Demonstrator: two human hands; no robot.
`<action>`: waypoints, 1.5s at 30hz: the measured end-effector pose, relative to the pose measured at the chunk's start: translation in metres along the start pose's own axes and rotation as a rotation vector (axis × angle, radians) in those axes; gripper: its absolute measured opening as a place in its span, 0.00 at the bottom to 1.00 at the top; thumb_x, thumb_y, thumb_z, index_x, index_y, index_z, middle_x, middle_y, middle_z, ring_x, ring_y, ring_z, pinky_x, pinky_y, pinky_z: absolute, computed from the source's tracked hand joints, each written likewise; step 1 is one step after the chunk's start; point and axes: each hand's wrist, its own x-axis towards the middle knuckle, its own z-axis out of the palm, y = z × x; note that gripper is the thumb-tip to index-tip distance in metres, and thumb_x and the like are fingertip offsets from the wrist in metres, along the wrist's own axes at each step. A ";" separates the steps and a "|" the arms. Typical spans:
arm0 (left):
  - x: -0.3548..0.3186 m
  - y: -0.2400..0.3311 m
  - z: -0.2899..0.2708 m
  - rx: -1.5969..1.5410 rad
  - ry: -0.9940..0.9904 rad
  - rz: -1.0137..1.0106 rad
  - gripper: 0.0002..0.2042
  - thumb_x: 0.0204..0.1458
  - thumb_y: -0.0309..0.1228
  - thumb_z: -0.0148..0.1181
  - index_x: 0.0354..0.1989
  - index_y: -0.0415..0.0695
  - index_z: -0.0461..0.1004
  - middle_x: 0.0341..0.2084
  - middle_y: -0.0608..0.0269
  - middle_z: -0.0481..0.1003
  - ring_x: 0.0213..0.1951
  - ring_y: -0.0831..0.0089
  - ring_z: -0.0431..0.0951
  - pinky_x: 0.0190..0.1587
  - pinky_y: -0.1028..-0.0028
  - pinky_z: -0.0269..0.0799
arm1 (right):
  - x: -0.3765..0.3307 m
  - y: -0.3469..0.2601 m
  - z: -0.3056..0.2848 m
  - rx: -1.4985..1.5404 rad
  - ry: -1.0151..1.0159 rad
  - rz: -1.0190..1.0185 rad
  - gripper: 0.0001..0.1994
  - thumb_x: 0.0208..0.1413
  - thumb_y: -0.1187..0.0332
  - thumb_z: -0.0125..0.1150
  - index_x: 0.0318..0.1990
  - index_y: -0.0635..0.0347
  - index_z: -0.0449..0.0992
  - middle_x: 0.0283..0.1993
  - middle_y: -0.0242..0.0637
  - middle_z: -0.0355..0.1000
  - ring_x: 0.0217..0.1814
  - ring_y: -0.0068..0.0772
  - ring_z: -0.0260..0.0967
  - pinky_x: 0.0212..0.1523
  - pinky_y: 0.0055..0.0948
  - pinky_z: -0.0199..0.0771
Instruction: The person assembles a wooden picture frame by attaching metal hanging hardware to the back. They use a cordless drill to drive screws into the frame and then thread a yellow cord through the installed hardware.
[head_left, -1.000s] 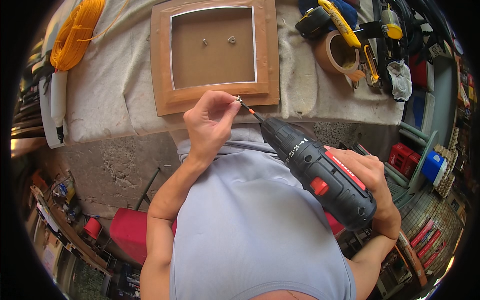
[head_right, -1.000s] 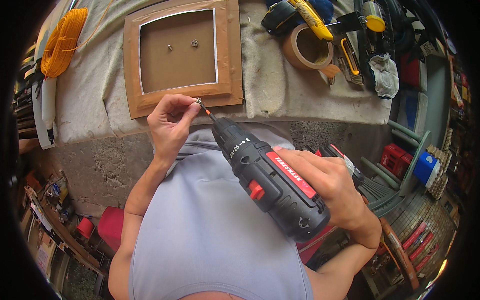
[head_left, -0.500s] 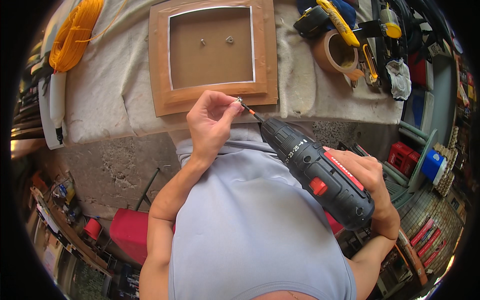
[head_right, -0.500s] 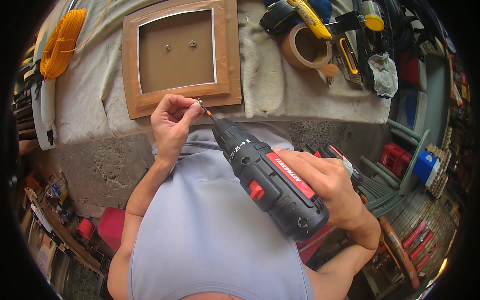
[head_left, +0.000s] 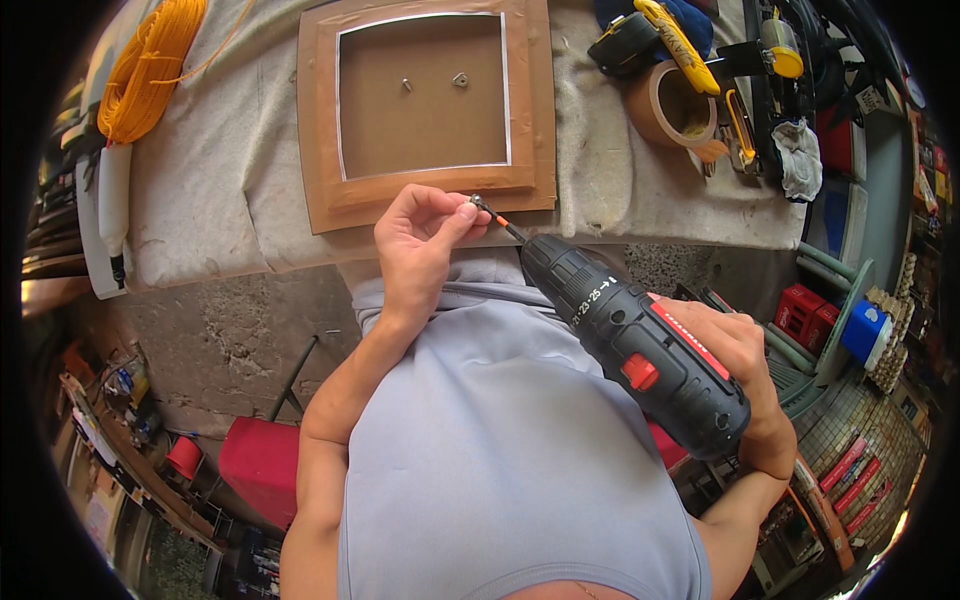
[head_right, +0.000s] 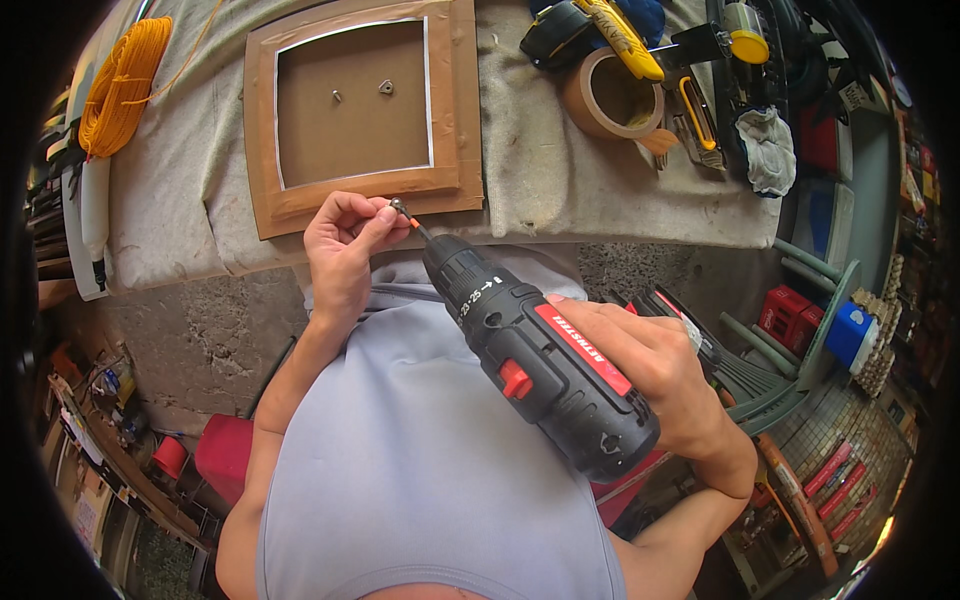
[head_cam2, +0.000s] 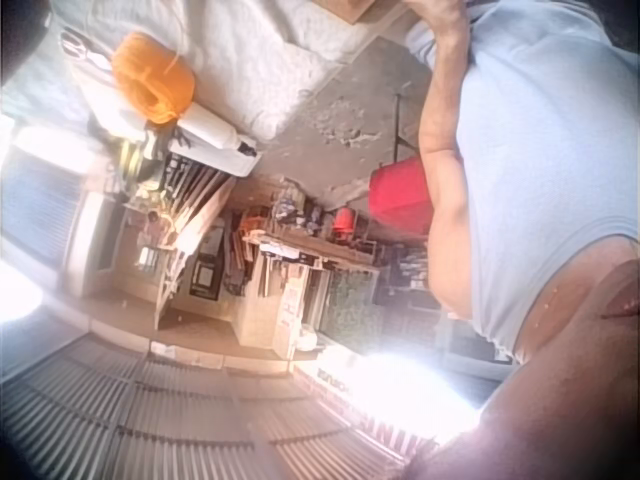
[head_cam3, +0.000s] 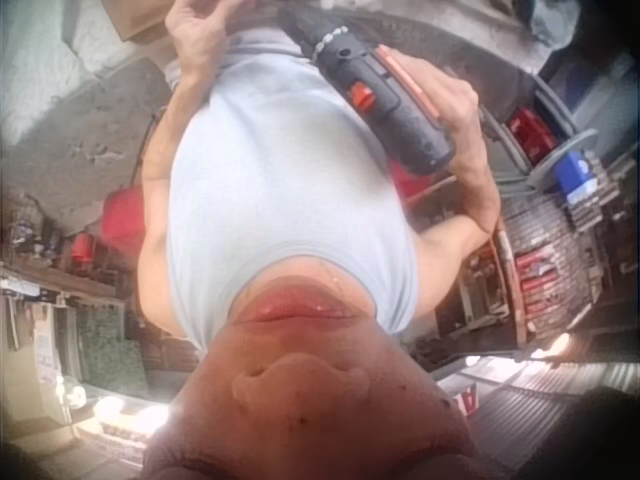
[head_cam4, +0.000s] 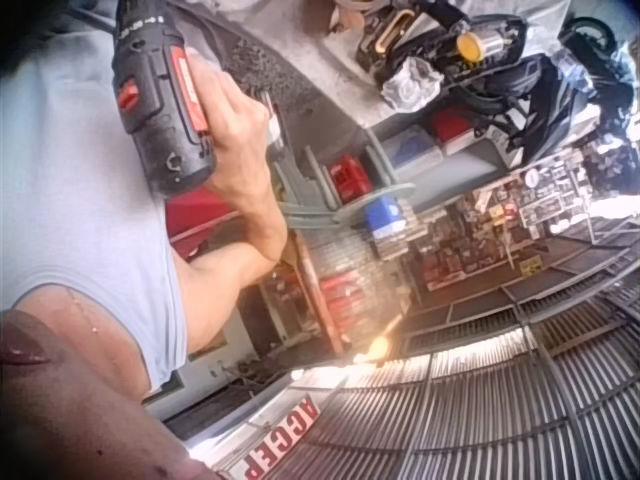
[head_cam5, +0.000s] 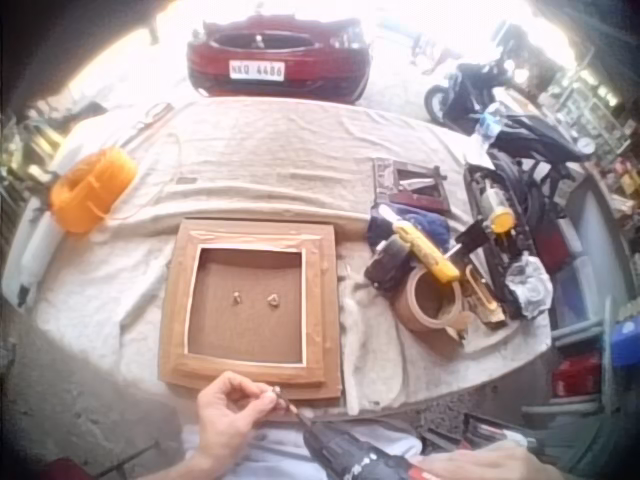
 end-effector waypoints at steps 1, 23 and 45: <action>0.000 0.000 0.000 0.003 -0.001 0.004 0.06 0.57 0.20 0.64 0.35 0.39 0.71 0.36 0.57 0.79 0.37 0.73 0.83 0.45 0.71 0.84 | 0.000 0.000 0.000 0.004 -0.004 0.004 0.27 0.45 0.68 0.69 0.53 0.75 0.75 0.49 0.58 0.78 0.49 0.54 0.80 0.50 0.39 0.79; -0.002 0.000 0.000 0.098 0.020 0.019 0.04 0.58 0.20 0.61 0.38 0.38 0.72 0.35 0.58 0.78 0.37 0.73 0.83 0.45 0.71 0.84 | 0.003 -0.005 -0.003 0.004 -0.007 0.011 0.26 0.45 0.67 0.69 0.52 0.75 0.75 0.48 0.57 0.78 0.48 0.53 0.80 0.49 0.38 0.79; -0.003 -0.001 0.002 0.174 0.000 0.118 0.08 0.57 0.19 0.63 0.39 0.39 0.68 0.36 0.56 0.79 0.38 0.72 0.83 0.45 0.71 0.83 | 0.004 0.000 0.001 -0.016 0.009 -0.018 0.26 0.45 0.68 0.69 0.52 0.74 0.75 0.47 0.56 0.78 0.46 0.52 0.81 0.47 0.37 0.81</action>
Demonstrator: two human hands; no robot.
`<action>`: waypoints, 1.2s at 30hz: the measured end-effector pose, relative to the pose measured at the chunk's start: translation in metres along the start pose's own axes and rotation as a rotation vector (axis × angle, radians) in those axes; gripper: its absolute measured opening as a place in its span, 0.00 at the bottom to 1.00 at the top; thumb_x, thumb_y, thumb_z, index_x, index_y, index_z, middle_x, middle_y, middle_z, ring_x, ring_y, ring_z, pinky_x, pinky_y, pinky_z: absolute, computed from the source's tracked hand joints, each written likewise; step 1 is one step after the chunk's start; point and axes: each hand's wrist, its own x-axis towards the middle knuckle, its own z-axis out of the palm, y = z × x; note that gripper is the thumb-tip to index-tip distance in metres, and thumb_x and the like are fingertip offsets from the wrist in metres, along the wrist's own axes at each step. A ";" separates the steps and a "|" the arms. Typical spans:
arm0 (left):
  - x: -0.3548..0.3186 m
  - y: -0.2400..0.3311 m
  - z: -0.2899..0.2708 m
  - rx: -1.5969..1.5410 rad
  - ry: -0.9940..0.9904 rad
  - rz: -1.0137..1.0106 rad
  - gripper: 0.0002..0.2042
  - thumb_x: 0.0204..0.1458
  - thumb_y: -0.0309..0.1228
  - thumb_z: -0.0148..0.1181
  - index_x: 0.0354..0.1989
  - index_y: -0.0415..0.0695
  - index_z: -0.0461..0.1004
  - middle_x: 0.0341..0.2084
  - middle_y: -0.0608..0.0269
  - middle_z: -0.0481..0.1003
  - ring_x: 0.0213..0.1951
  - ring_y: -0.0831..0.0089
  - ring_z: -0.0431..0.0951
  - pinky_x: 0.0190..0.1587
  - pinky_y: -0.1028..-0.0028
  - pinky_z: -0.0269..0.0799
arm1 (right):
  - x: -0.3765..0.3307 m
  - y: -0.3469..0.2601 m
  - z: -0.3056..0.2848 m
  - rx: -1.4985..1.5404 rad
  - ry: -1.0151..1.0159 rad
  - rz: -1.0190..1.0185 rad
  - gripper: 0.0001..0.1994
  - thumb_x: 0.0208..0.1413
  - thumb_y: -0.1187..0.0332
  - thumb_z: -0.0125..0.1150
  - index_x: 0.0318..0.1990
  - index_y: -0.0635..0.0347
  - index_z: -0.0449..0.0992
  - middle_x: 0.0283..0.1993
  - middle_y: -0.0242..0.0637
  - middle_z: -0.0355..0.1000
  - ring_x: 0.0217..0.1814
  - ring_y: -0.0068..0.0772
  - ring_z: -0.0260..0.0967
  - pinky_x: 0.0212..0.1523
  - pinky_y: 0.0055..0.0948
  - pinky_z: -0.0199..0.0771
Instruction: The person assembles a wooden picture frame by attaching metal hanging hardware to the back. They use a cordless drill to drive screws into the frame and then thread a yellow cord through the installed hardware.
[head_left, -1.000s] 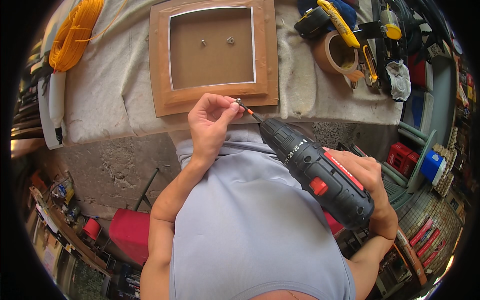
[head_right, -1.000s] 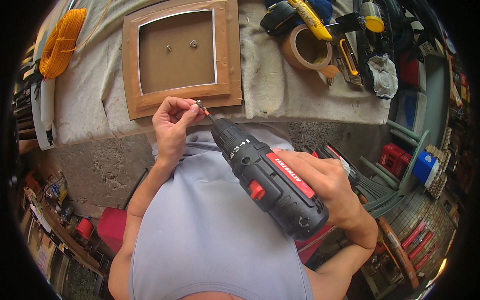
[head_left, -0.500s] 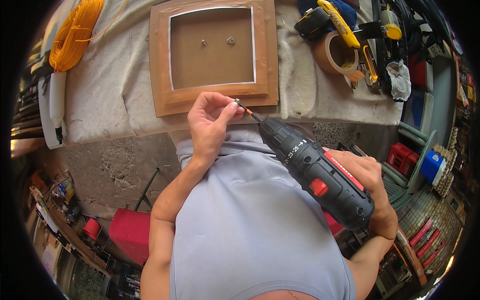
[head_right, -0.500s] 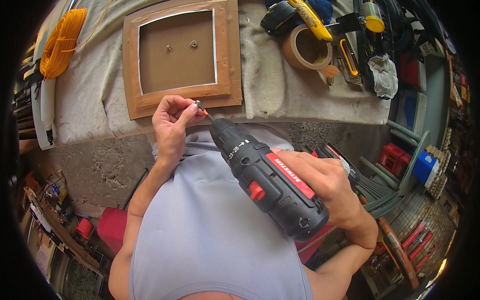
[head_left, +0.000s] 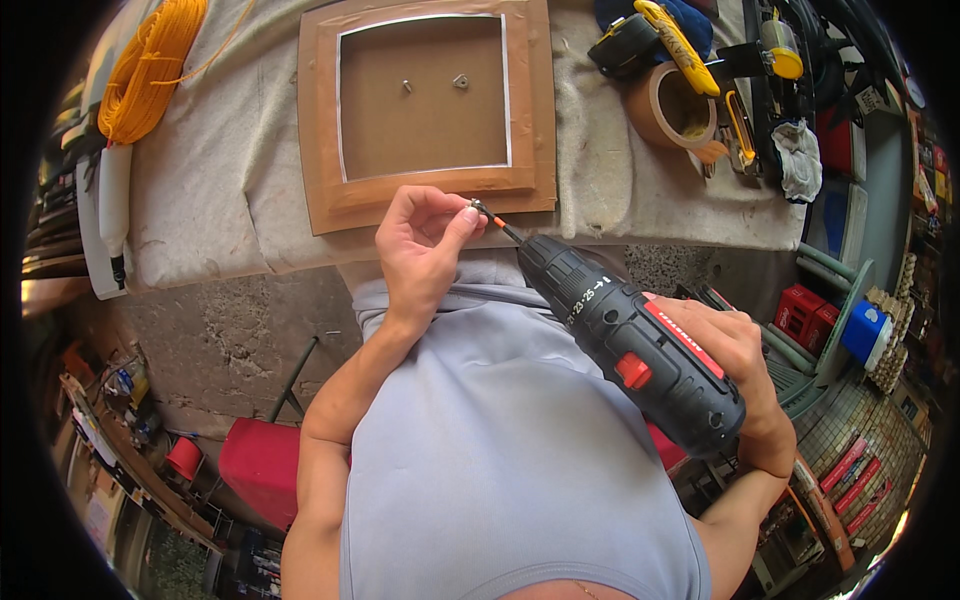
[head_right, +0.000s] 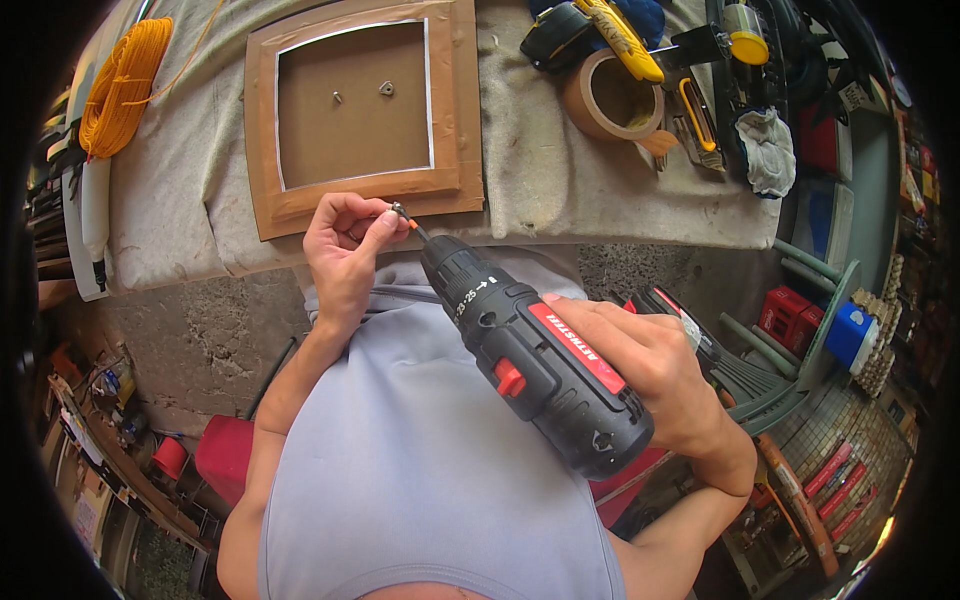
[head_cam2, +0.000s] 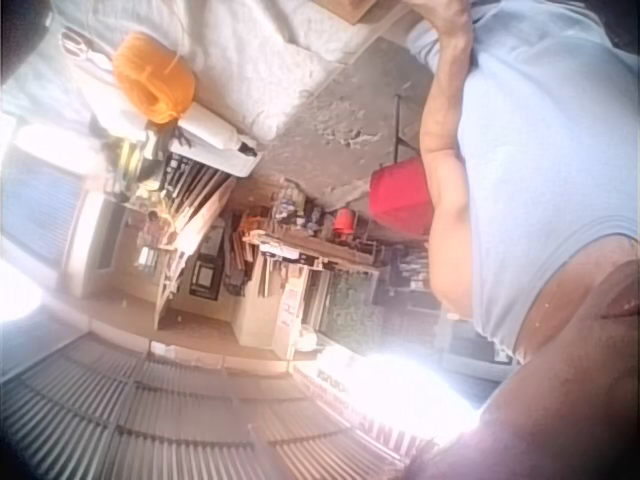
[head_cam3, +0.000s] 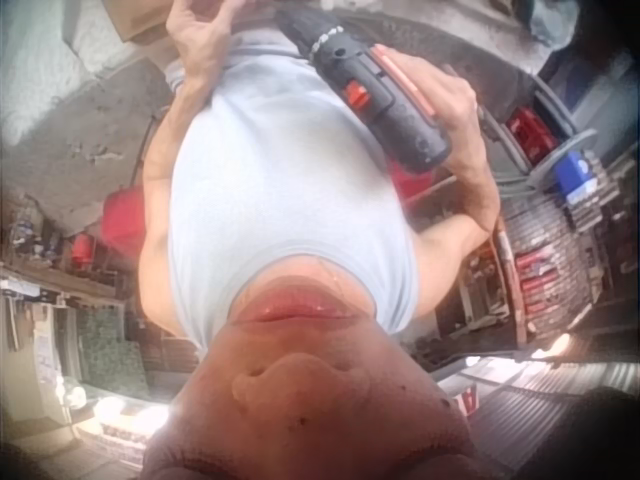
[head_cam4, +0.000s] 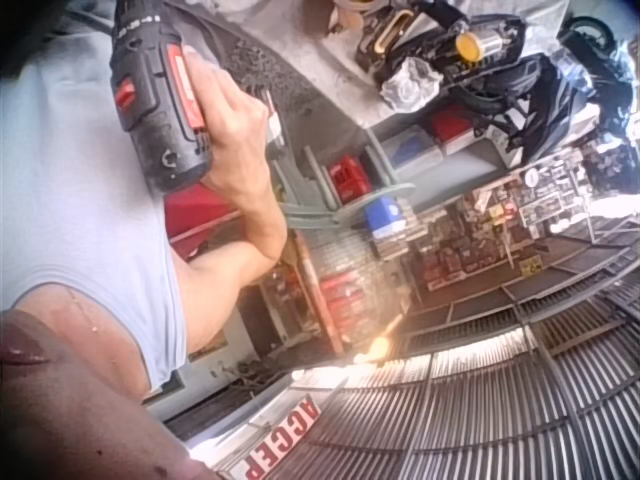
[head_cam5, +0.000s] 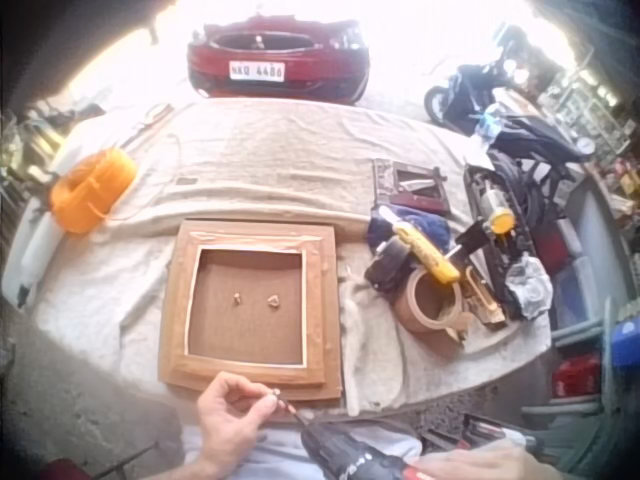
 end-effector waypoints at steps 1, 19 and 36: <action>0.000 0.000 0.000 0.006 -0.001 0.002 0.08 0.57 0.19 0.63 0.38 0.39 0.68 0.36 0.56 0.79 0.38 0.72 0.83 0.45 0.71 0.83 | 0.000 0.000 0.000 0.000 -0.002 -0.001 0.26 0.45 0.68 0.69 0.52 0.74 0.75 0.47 0.56 0.78 0.46 0.52 0.81 0.46 0.37 0.81; -0.021 -0.006 -0.007 0.219 0.023 -0.085 0.09 0.55 0.20 0.64 0.33 0.41 0.68 0.34 0.58 0.80 0.27 0.82 0.78 0.30 0.81 0.77 | -0.002 -0.002 0.004 -0.022 -0.081 0.016 0.28 0.42 0.70 0.69 0.56 0.69 0.74 0.46 0.49 0.79 0.42 0.45 0.81 0.38 0.34 0.81; -0.023 -0.012 -0.010 0.361 0.019 -0.085 0.08 0.56 0.20 0.64 0.33 0.40 0.69 0.32 0.59 0.80 0.27 0.84 0.77 0.30 0.81 0.76 | -0.001 0.007 0.011 -0.004 -0.142 0.034 0.33 0.40 0.69 0.69 0.58 0.69 0.72 0.47 0.49 0.78 0.38 0.47 0.81 0.36 0.35 0.80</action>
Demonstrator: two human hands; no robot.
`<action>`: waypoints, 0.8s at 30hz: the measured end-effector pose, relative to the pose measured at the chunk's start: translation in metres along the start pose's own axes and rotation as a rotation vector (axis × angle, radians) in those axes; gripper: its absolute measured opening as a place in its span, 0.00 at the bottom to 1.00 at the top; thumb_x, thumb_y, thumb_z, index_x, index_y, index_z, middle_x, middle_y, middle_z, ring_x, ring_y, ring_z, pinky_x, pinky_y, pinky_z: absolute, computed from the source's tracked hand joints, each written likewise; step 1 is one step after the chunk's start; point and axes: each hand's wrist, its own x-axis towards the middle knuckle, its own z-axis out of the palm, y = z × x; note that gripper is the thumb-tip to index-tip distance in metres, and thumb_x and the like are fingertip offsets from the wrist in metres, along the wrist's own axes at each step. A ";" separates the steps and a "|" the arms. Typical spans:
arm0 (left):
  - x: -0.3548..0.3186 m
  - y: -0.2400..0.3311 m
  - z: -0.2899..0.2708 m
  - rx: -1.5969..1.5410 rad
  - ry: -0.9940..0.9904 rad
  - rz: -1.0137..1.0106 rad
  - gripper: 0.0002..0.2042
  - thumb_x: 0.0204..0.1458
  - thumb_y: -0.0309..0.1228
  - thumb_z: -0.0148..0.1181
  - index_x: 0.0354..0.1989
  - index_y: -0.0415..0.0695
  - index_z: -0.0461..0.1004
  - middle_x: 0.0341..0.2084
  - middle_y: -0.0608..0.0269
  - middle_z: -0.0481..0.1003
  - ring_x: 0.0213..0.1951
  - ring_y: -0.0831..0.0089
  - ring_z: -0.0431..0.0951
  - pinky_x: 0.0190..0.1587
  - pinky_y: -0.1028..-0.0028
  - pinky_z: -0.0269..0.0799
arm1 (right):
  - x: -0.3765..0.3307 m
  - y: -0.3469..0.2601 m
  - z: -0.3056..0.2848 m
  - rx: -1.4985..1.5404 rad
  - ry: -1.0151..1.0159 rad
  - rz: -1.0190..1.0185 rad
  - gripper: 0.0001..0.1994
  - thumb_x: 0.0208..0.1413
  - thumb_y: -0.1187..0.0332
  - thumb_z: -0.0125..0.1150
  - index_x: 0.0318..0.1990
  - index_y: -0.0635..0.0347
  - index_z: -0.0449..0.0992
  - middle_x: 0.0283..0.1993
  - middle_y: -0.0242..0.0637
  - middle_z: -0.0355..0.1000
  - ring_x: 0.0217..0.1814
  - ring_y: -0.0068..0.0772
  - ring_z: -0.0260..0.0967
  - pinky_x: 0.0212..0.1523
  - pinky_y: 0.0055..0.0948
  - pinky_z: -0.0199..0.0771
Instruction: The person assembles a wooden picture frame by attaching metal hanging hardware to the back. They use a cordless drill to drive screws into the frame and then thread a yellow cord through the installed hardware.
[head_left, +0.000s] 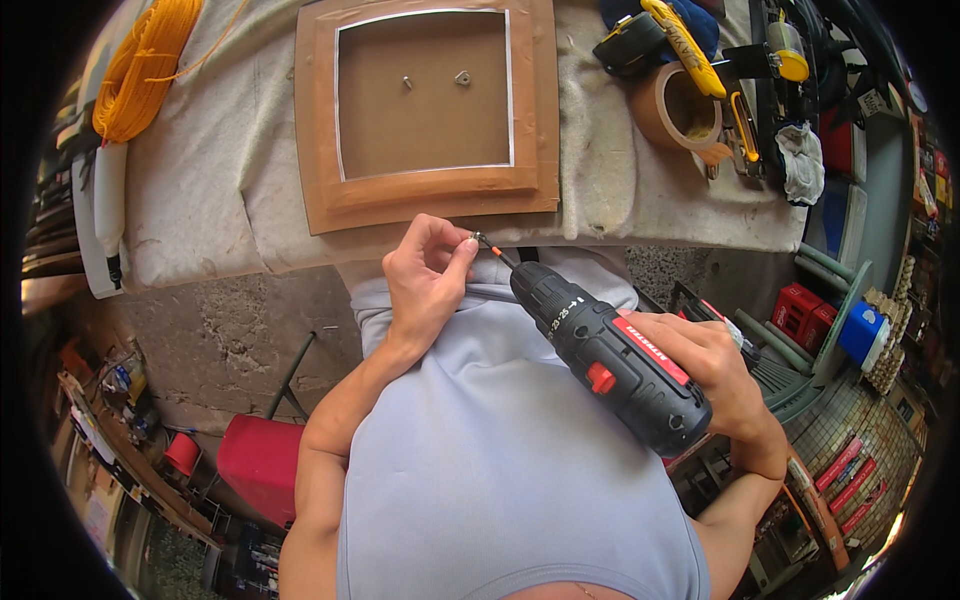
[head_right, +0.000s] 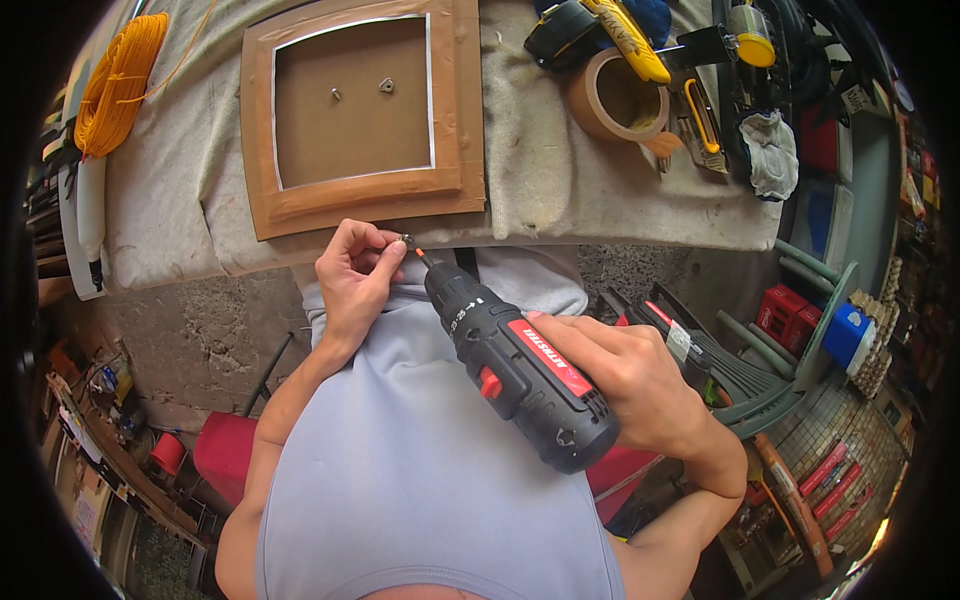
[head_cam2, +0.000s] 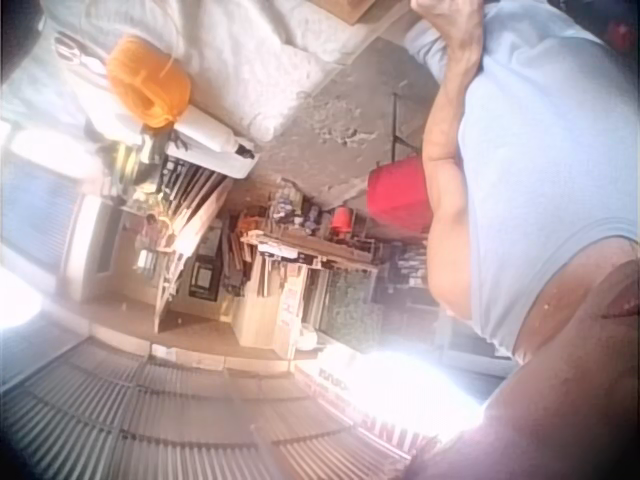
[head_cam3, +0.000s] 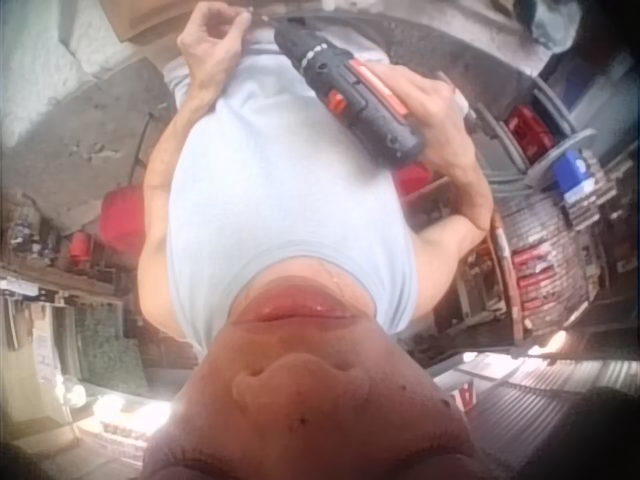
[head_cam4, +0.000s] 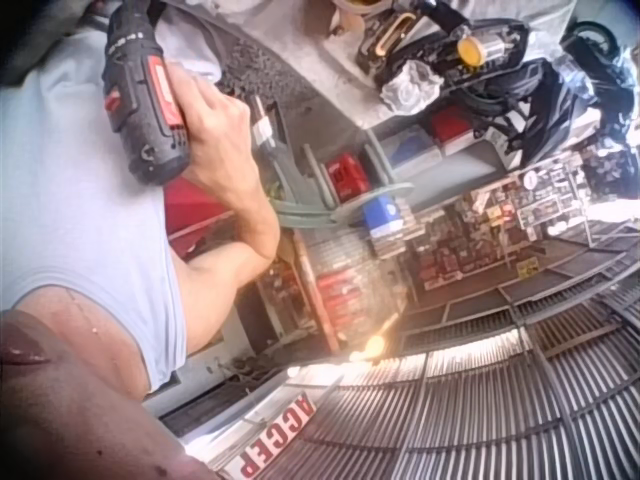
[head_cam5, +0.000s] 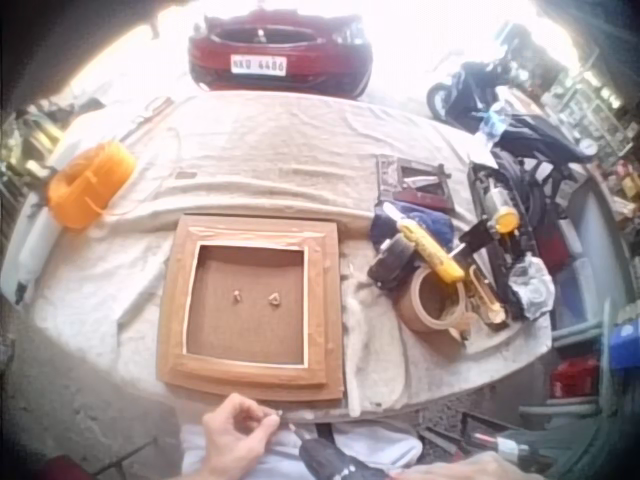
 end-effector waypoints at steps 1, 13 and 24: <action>0.000 0.001 -0.001 0.018 0.001 0.006 0.07 0.56 0.20 0.64 0.34 0.39 0.69 0.32 0.59 0.80 0.26 0.84 0.76 0.29 0.81 0.75 | 0.001 0.000 0.000 0.003 -0.001 0.000 0.33 0.39 0.69 0.69 0.58 0.69 0.72 0.47 0.49 0.78 0.38 0.47 0.80 0.36 0.35 0.80; 0.005 0.001 -0.003 0.128 0.018 0.095 0.07 0.54 0.20 0.64 0.34 0.38 0.70 0.26 0.64 0.79 0.23 0.85 0.73 0.25 0.82 0.69 | 0.003 0.001 -0.001 0.016 -0.015 0.002 0.33 0.40 0.69 0.70 0.58 0.70 0.72 0.48 0.50 0.78 0.39 0.49 0.80 0.37 0.36 0.80; 0.008 -0.003 -0.005 0.139 -0.013 0.109 0.06 0.54 0.20 0.64 0.33 0.38 0.71 0.24 0.66 0.77 0.22 0.85 0.74 0.25 0.83 0.69 | 0.010 -0.006 -0.010 -0.025 -0.063 0.037 0.35 0.40 0.66 0.70 0.60 0.69 0.70 0.47 0.48 0.78 0.38 0.50 0.79 0.36 0.38 0.78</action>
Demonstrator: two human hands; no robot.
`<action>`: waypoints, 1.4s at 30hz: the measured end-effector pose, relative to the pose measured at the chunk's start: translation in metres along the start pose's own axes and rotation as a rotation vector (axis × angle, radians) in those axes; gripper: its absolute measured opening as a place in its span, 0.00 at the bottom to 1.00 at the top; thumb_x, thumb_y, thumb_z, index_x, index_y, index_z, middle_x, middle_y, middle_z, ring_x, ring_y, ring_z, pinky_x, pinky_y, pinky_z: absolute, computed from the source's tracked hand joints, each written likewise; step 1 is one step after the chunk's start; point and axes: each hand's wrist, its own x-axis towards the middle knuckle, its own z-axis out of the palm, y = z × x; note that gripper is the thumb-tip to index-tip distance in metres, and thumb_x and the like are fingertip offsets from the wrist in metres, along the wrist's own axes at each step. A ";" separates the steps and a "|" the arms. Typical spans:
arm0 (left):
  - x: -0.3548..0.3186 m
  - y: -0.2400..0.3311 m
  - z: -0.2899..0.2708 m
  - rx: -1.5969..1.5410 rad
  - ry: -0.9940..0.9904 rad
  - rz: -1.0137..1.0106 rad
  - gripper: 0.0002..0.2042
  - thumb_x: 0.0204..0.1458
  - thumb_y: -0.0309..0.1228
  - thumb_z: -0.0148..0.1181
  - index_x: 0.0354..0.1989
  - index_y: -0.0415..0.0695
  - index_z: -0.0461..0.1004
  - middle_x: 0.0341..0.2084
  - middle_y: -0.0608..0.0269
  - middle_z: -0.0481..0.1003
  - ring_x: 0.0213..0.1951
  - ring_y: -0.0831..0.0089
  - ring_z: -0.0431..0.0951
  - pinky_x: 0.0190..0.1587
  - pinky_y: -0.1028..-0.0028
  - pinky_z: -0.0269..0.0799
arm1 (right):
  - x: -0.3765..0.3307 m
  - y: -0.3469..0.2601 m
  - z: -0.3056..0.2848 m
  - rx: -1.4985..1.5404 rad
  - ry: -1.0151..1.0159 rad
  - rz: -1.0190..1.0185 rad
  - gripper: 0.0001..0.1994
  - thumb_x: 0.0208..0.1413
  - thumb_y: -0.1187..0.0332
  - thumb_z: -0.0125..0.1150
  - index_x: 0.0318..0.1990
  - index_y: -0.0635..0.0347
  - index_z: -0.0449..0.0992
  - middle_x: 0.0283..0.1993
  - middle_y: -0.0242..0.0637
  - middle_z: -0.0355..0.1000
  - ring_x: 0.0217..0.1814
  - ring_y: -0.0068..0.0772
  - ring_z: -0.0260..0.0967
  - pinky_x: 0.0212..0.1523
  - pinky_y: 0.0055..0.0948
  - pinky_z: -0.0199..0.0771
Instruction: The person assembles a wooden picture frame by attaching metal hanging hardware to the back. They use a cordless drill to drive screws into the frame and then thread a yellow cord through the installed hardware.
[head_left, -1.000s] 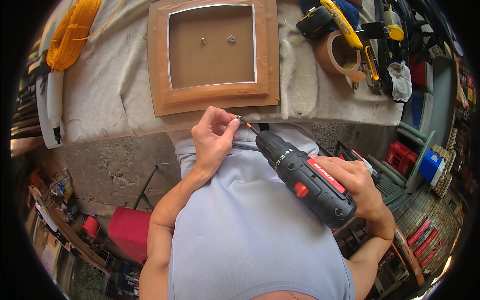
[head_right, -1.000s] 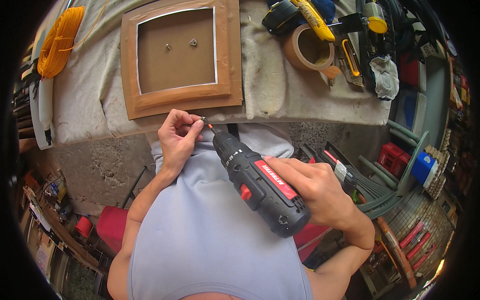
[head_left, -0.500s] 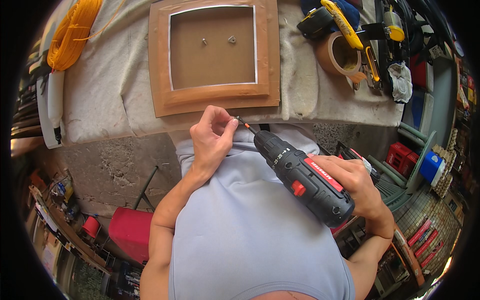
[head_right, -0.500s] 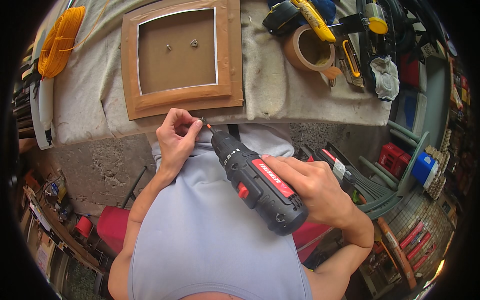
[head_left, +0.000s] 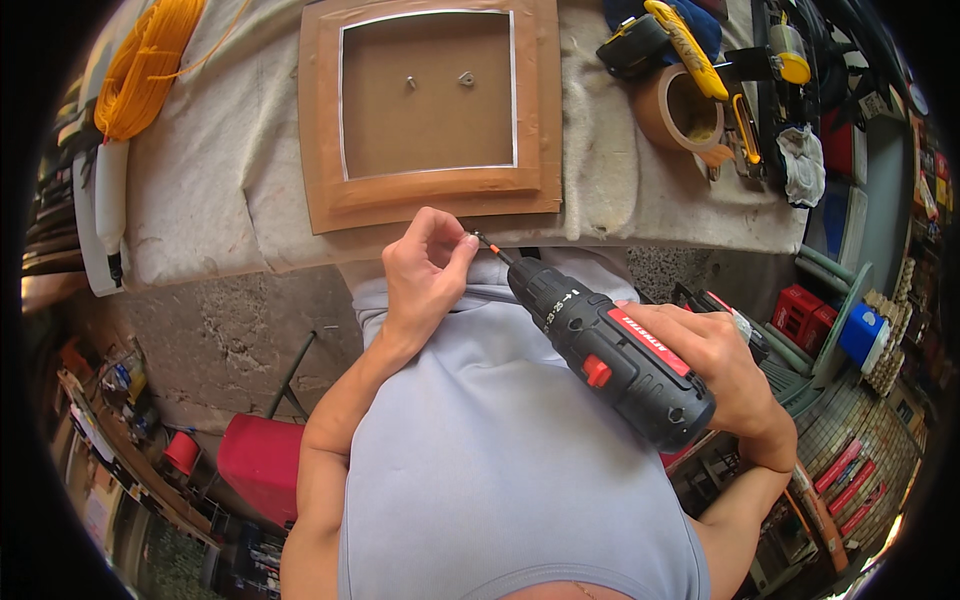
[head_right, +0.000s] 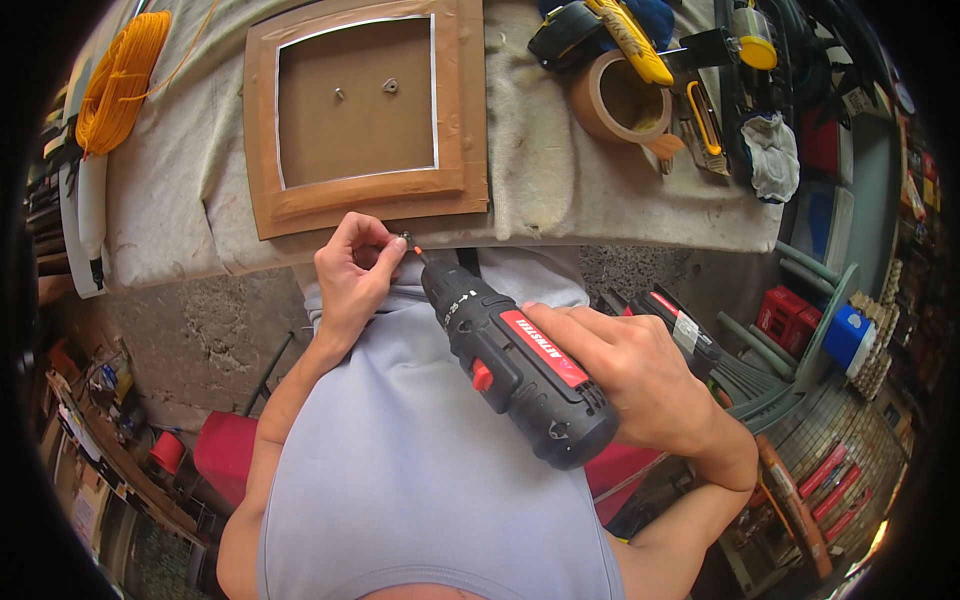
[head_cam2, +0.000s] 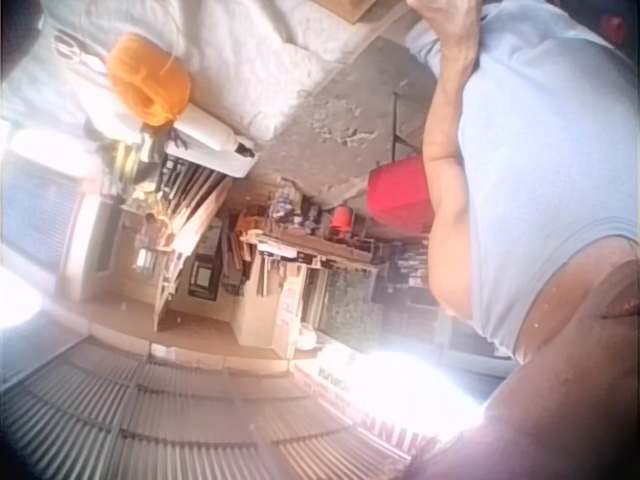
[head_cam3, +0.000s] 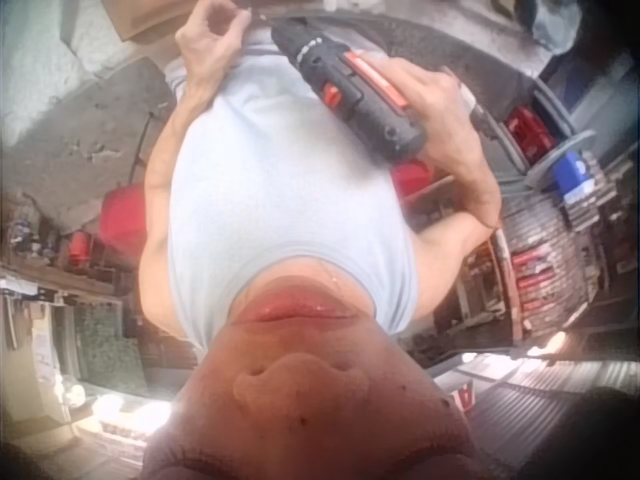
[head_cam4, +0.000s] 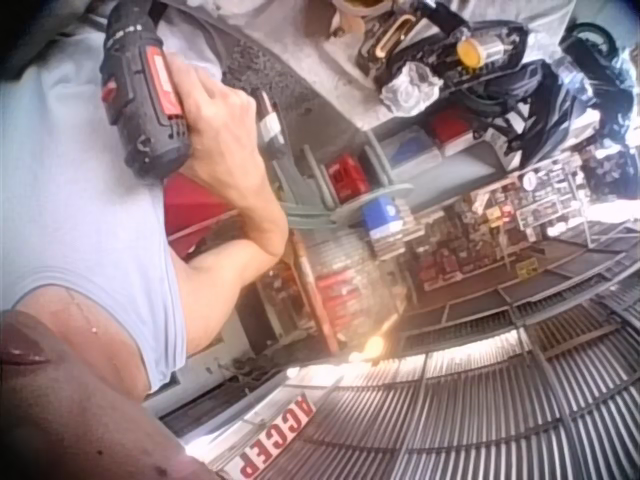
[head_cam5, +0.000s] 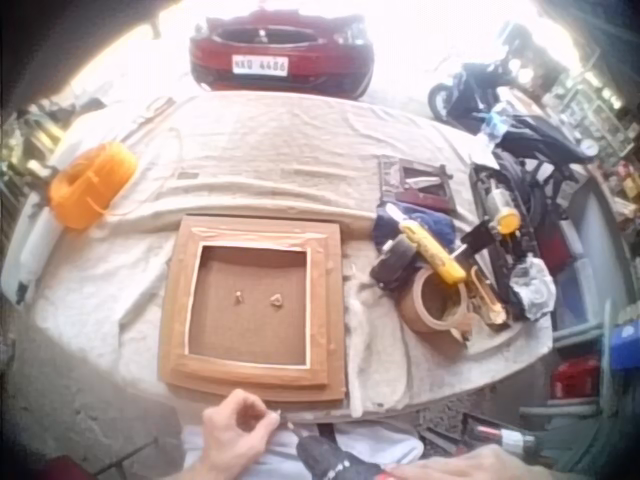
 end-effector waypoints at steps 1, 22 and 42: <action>0.000 0.001 0.000 -0.006 0.003 -0.017 0.06 0.53 0.20 0.64 0.32 0.38 0.71 0.24 0.65 0.78 0.24 0.83 0.76 0.27 0.81 0.71 | 0.000 0.000 0.000 0.006 -0.001 0.004 0.35 0.40 0.65 0.70 0.60 0.68 0.70 0.47 0.48 0.78 0.38 0.50 0.79 0.36 0.38 0.78; 0.000 -0.004 -0.001 -0.055 0.005 -0.017 0.09 0.53 0.20 0.65 0.38 0.38 0.70 0.27 0.60 0.80 0.25 0.83 0.77 0.28 0.82 0.73 | 0.008 -0.008 -0.012 0.005 -0.047 0.032 0.37 0.39 0.65 0.71 0.61 0.68 0.69 0.47 0.50 0.77 0.38 0.52 0.79 0.37 0.40 0.78; -0.001 -0.003 0.001 -0.004 0.053 0.044 0.08 0.50 0.22 0.67 0.35 0.39 0.74 0.23 0.63 0.79 0.24 0.79 0.79 0.28 0.78 0.74 | 0.012 -0.008 -0.015 -0.015 -0.062 0.048 0.37 0.40 0.64 0.70 0.61 0.69 0.69 0.48 0.53 0.77 0.40 0.54 0.78 0.39 0.39 0.77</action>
